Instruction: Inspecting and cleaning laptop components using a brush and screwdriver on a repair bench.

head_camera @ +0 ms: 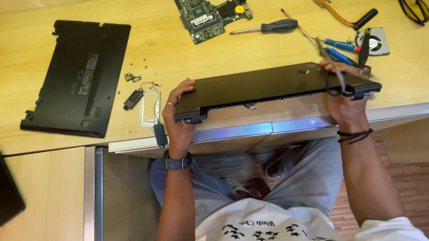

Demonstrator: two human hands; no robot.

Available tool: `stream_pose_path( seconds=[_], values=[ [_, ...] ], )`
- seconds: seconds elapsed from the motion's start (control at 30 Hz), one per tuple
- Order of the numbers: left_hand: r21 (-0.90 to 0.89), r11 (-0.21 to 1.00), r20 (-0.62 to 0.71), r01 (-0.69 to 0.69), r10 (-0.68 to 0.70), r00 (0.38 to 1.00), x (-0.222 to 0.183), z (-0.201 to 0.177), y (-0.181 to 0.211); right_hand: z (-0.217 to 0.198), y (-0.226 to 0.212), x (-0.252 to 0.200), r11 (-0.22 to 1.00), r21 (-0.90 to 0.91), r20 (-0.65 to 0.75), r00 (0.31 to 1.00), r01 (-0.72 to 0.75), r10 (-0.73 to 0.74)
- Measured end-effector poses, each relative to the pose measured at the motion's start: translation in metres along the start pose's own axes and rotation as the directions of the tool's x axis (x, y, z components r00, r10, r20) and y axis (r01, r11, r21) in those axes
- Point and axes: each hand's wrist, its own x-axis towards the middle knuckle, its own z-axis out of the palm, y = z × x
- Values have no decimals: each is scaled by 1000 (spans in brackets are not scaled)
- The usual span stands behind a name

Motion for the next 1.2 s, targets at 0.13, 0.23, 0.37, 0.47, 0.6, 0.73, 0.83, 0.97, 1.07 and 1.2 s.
stream_pose_path(
  seconds=[0.13, 0.23, 0.37, 0.47, 0.6, 0.73, 0.83, 0.97, 1.07, 1.2],
  values=[
    [-18, 1000, 25, -18, 18, 1000, -3, -1, -5, -12, 5, -4, 998, -51, 44, 999, 30, -27],
    [-40, 999, 20, 22, -21, 1000, -6, -4, -13, -16, 9, -3, 995, -80, 42, 998, 60, -57],
    [-75, 997, 7, 24, -24, 1000, -8, -7, -19, -45, 29, -10, 998, -36, 62, 997, 47, -44],
    [-84, 996, 4, 28, -28, 1000, -7, -9, -24, -40, 26, -10, 998, -39, 56, 997, 50, -47],
    [-108, 992, -20, 64, -66, 998, -6, -8, -14, -34, 18, -7, 995, -61, 86, 994, 77, -72],
    [-136, 988, -58, 78, -87, 995, -6, -9, -14, 11, -30, 6, 977, -161, 121, 985, 143, -124],
    [-99, 995, -62, 12, -19, 998, -7, -8, -12, 82, -95, 24, 922, -381, 86, 996, 64, -33],
    [-157, 988, -115, 12, -31, 993, -7, -6, -13, 132, -132, 38, 837, -498, 208, 969, 224, -135],
    [-326, 945, -85, 12, -42, 995, -10, -9, -22, 164, -153, 47, 794, -524, 258, 946, 308, -197],
    [-621, 782, -42, 58, -107, 993, -13, -17, -49, 192, -164, 60, 695, -559, 367, 886, 452, -281]
  ],
)
